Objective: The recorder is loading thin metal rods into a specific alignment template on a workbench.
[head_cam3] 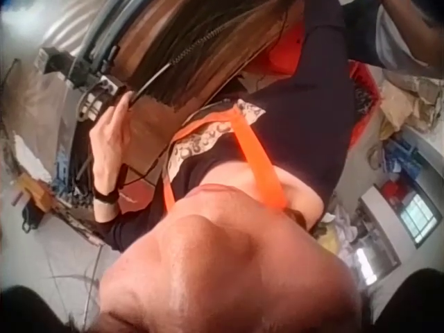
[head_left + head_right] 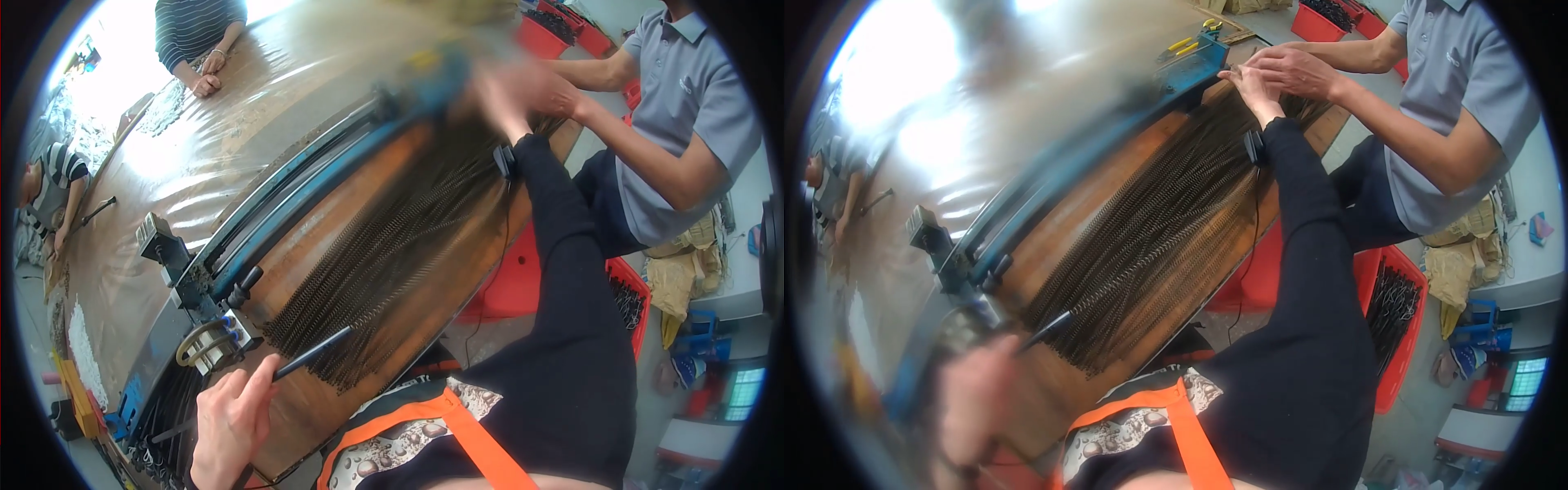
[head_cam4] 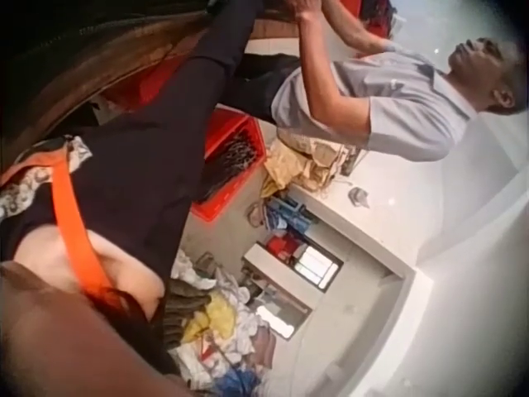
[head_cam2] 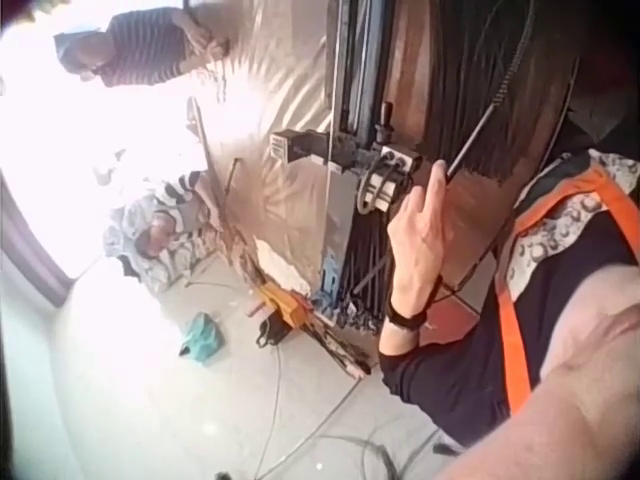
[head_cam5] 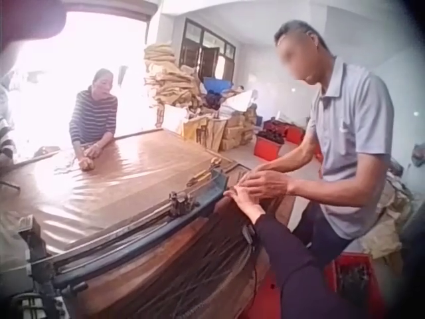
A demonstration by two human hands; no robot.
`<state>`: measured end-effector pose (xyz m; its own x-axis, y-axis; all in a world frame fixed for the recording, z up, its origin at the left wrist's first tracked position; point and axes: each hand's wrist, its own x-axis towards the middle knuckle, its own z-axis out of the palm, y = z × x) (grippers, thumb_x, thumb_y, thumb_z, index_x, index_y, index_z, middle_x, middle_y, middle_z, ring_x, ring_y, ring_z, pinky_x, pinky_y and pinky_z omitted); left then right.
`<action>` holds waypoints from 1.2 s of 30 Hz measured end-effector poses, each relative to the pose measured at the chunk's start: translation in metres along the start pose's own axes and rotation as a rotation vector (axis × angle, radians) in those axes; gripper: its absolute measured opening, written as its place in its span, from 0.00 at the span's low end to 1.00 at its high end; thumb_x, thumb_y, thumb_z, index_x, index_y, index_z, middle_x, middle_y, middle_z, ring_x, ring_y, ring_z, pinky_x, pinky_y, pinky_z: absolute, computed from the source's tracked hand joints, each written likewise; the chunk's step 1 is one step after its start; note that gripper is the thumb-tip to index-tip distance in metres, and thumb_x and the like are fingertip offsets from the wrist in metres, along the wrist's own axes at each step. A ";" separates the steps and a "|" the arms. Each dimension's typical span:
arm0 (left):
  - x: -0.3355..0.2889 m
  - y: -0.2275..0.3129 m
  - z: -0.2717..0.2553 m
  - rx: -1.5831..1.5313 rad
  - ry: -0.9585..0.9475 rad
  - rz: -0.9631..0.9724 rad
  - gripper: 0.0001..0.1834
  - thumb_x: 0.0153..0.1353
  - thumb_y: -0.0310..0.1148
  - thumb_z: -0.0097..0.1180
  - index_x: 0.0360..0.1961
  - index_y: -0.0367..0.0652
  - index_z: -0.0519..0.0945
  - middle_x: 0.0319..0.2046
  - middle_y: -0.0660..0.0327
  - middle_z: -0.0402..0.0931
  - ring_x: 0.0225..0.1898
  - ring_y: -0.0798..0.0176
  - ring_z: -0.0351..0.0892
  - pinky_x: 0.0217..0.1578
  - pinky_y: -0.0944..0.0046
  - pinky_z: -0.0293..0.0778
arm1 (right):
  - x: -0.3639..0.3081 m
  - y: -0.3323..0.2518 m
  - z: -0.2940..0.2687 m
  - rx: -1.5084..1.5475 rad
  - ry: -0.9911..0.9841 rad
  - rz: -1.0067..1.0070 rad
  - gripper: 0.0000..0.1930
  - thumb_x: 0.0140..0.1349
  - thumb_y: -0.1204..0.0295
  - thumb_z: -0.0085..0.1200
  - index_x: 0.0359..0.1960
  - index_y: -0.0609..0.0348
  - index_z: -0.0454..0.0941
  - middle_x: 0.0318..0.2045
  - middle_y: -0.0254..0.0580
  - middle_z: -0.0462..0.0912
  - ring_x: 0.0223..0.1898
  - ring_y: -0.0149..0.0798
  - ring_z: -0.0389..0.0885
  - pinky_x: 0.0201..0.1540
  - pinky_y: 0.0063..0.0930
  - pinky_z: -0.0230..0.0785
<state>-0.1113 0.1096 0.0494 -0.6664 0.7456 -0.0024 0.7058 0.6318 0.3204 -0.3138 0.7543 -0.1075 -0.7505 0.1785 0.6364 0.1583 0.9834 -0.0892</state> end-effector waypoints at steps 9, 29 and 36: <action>-0.028 0.001 0.000 -0.079 0.135 -0.033 0.19 0.55 0.22 0.60 0.50 0.41 0.78 0.21 0.57 0.69 0.22 0.52 0.73 0.24 0.56 0.69 | 0.009 -0.027 -0.046 0.233 -0.345 -0.023 0.16 0.65 0.54 0.59 0.37 0.54 0.86 0.27 0.39 0.82 0.36 0.34 0.81 0.36 0.31 0.72; -0.058 -0.047 -0.016 0.077 0.325 -0.303 0.26 0.61 0.19 0.52 0.62 0.43 0.73 0.32 0.47 0.77 0.27 0.49 0.77 0.30 0.58 0.73 | -0.111 -0.291 -0.157 1.576 -1.002 -0.259 0.26 0.74 0.54 0.41 0.52 0.69 0.77 0.45 0.51 0.84 0.41 0.36 0.85 0.46 0.30 0.76; -0.095 -0.062 -0.023 0.180 0.293 -0.358 0.26 0.63 0.19 0.49 0.63 0.49 0.73 0.31 0.49 0.75 0.27 0.51 0.77 0.30 0.57 0.72 | -0.115 -0.361 -0.166 1.316 -0.687 -0.402 0.12 0.67 0.63 0.55 0.39 0.59 0.85 0.27 0.37 0.83 0.26 0.31 0.80 0.34 0.28 0.74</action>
<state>-0.0970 -0.0054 0.0511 -0.8961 0.4004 0.1918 0.4330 0.8834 0.1792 -0.1777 0.3736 -0.0215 -0.8034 -0.4807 0.3514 -0.5042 0.2354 -0.8308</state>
